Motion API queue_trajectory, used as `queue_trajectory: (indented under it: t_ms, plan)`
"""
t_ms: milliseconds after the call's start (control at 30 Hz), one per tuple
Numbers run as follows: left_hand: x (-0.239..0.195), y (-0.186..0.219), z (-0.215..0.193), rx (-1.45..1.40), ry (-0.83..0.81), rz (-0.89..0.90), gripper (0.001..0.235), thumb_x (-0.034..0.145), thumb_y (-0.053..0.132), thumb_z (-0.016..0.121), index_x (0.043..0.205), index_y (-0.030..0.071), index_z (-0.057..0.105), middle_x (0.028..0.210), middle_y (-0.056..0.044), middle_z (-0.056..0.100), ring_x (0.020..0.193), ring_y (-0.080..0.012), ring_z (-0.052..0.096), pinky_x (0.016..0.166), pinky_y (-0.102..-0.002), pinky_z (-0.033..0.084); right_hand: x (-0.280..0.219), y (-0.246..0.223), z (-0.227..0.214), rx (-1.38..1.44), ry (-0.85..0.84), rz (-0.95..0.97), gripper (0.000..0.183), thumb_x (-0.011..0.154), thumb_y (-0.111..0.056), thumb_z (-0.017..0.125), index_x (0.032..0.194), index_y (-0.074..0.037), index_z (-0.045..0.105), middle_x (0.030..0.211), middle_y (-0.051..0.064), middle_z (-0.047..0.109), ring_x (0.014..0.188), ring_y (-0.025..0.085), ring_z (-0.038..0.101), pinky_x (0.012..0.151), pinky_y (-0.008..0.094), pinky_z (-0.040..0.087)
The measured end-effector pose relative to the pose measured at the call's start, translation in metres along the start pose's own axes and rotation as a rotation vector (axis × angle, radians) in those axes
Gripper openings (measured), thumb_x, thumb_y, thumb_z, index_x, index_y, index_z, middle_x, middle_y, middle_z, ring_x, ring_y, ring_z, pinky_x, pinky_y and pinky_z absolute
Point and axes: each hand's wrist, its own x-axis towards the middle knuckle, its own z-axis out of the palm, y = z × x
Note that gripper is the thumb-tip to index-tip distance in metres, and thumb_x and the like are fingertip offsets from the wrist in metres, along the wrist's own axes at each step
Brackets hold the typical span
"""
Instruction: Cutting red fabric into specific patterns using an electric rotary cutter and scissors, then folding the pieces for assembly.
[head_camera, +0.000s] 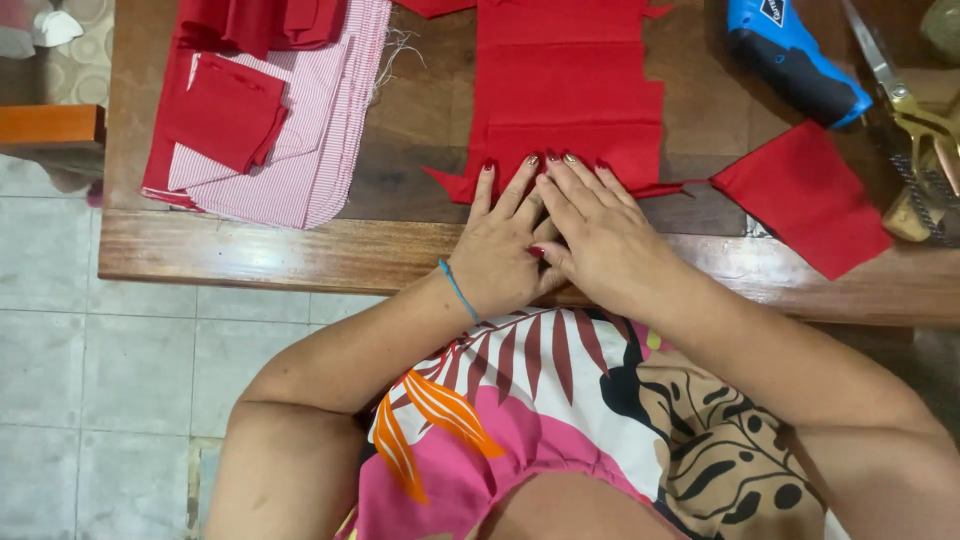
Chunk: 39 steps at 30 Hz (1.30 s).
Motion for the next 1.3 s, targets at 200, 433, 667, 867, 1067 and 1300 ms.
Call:
queue_trajectory:
  t_ms: [200,433,667,867,1067,1300]
  plan:
    - [-0.001,0.003,-0.003,0.024,-0.083,-0.03,0.081,0.093,0.058,0.047,0.16,0.016,0.035,0.171,-0.015,0.019,0.159,-0.0387,0.002,0.123,-0.07,-0.001,-0.012,-0.001,0.001,0.056,-0.027,-0.023,0.088,0.096,-0.05,0.062,0.157,0.007,0.035,0.166,0.029,0.03,0.156,0.041,0.024,0.128,0.054,0.014]
    - [0.001,-0.006,-0.01,0.025,-0.102,-0.02,0.081,0.089,0.054,0.054,0.159,0.017,0.039,0.17,-0.016,0.021,0.159,-0.0395,0.003,0.123,-0.069,-0.001,-0.015,0.003,0.001,0.016,-0.095,-0.022,0.097,0.093,-0.061,0.058,0.162,-0.001,0.027,0.17,0.022,0.023,0.157,0.037,0.02,0.128,0.051,0.015]
    - [0.098,-0.091,-0.028,0.028,0.217,0.063,0.014,0.097,0.026,0.062,0.097,0.013,0.069,0.085,-0.009,0.069,0.078,-0.0336,0.068,0.064,-0.048,0.055,-0.021,-0.007,-0.003,-0.106,-0.161,-0.06,0.084,0.094,-0.06,0.055,0.163,-0.016,0.032,0.171,0.013,0.023,0.157,0.041,0.013,0.123,0.064,0.009]
    - [0.161,-0.119,0.006,0.179,0.358,0.075,0.048,0.084,0.05,0.087,0.095,0.011,0.06,0.089,-0.01,0.063,0.083,-0.0336,0.059,0.064,-0.048,0.052,-0.021,-0.005,0.001,-0.131,-0.138,-0.074,0.083,0.094,-0.061,0.054,0.163,-0.021,0.03,0.17,-0.001,0.026,0.156,0.042,0.011,0.118,0.074,0.006]
    - [0.15,-0.126,0.004,0.101,0.499,0.202,0.049,0.084,0.046,0.091,0.085,0.014,0.054,0.077,-0.004,0.06,0.074,-0.0274,0.054,0.067,-0.042,0.045,-0.021,-0.006,0.001,-0.209,-0.117,-0.097,0.08,0.096,-0.064,0.049,0.162,-0.022,0.033,0.17,-0.003,0.028,0.157,0.038,0.014,0.117,0.074,0.012]
    - [0.15,-0.132,0.008,0.046,0.494,0.254,0.041,0.085,0.037,0.09,0.088,0.013,0.057,0.083,-0.005,0.06,0.077,-0.0285,0.053,0.069,-0.043,0.046,-0.016,-0.006,-0.001,-0.172,-0.082,-0.12,0.079,0.094,-0.06,0.057,0.159,-0.018,0.04,0.168,0.002,0.034,0.156,0.035,0.022,0.121,0.07,0.013]
